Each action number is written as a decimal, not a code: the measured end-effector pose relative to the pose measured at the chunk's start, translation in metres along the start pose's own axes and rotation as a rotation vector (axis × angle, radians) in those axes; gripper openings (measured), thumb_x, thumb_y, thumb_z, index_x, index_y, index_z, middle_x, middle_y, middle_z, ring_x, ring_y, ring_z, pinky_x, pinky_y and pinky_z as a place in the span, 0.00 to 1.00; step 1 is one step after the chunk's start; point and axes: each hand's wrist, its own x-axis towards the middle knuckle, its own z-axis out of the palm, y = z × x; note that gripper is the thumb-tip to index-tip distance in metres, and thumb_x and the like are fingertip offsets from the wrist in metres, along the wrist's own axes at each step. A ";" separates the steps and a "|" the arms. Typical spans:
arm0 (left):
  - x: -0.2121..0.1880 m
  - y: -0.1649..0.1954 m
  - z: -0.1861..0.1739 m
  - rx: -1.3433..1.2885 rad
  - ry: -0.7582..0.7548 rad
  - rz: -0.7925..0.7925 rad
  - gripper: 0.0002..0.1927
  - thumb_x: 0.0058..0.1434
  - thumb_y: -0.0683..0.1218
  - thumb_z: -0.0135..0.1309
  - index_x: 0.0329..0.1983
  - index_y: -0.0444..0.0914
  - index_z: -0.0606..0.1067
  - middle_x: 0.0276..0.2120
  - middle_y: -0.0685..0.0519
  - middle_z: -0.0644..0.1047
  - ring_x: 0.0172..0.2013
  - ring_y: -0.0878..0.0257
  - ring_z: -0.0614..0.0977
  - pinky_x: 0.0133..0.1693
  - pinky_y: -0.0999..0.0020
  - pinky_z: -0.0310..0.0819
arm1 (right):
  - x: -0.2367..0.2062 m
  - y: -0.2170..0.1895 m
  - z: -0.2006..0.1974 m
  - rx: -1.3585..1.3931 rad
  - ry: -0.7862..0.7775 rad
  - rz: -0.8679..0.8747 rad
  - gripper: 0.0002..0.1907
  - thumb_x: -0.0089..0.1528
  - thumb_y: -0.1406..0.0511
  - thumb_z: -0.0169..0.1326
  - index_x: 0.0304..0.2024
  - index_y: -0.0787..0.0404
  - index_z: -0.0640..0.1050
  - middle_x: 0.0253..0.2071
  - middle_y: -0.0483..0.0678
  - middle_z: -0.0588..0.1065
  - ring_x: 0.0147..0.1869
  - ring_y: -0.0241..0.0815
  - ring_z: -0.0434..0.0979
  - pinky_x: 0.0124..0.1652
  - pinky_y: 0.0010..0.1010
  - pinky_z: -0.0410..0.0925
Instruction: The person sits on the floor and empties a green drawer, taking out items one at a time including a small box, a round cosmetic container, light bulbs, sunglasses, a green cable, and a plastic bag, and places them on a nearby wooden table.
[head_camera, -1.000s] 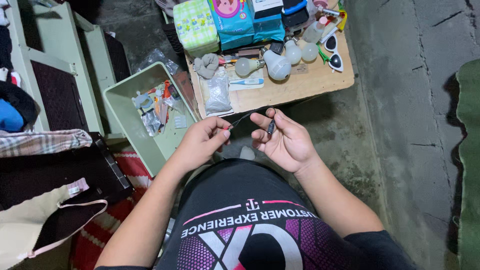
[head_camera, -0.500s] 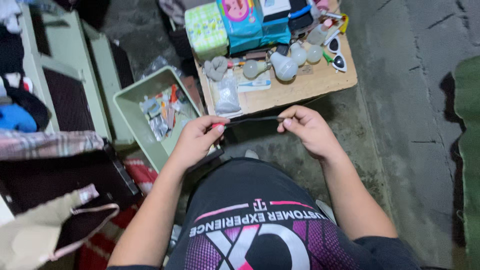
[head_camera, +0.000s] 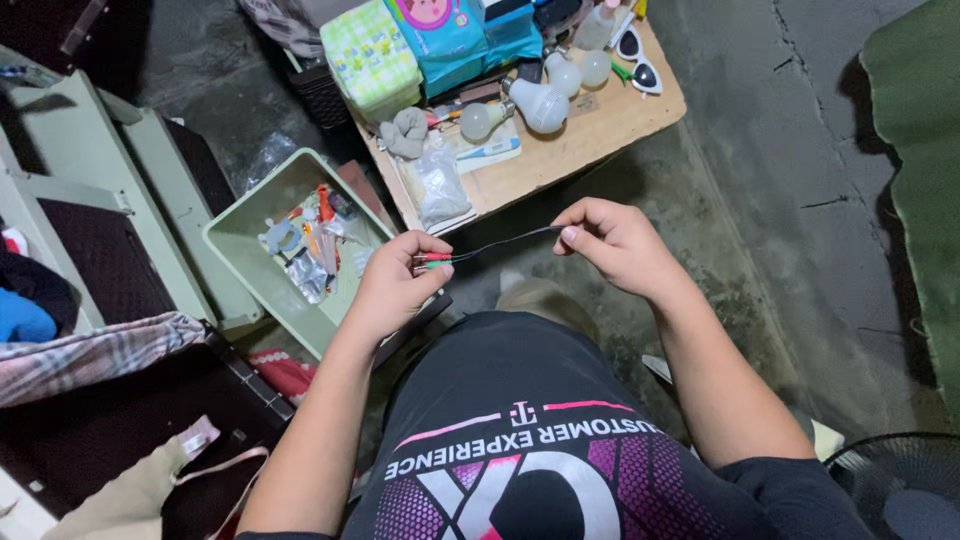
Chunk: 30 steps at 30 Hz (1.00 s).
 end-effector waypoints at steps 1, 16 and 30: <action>0.003 0.003 0.002 0.042 0.020 -0.018 0.12 0.61 0.40 0.60 0.48 0.33 0.77 0.33 0.59 0.77 0.30 0.73 0.73 0.32 0.76 0.69 | 0.001 -0.001 -0.003 0.010 -0.001 0.001 0.11 0.67 0.65 0.53 0.46 0.67 0.78 0.36 0.46 0.81 0.42 0.32 0.80 0.43 0.26 0.72; 0.131 -0.006 0.054 0.404 0.009 -0.134 0.18 0.73 0.51 0.48 0.32 0.33 0.76 0.20 0.51 0.74 0.22 0.65 0.75 0.28 0.68 0.70 | 0.086 0.035 -0.122 -0.372 -0.009 -0.130 0.09 0.63 0.64 0.58 0.41 0.64 0.80 0.30 0.47 0.79 0.33 0.36 0.76 0.36 0.28 0.70; 0.246 -0.025 0.139 0.710 0.214 0.313 0.28 0.57 0.51 0.63 0.55 0.30 0.73 0.48 0.34 0.75 0.50 0.40 0.75 0.50 0.52 0.68 | 0.146 0.094 -0.212 -0.279 -0.007 -0.171 0.08 0.63 0.65 0.59 0.41 0.64 0.79 0.33 0.47 0.80 0.36 0.34 0.79 0.39 0.27 0.71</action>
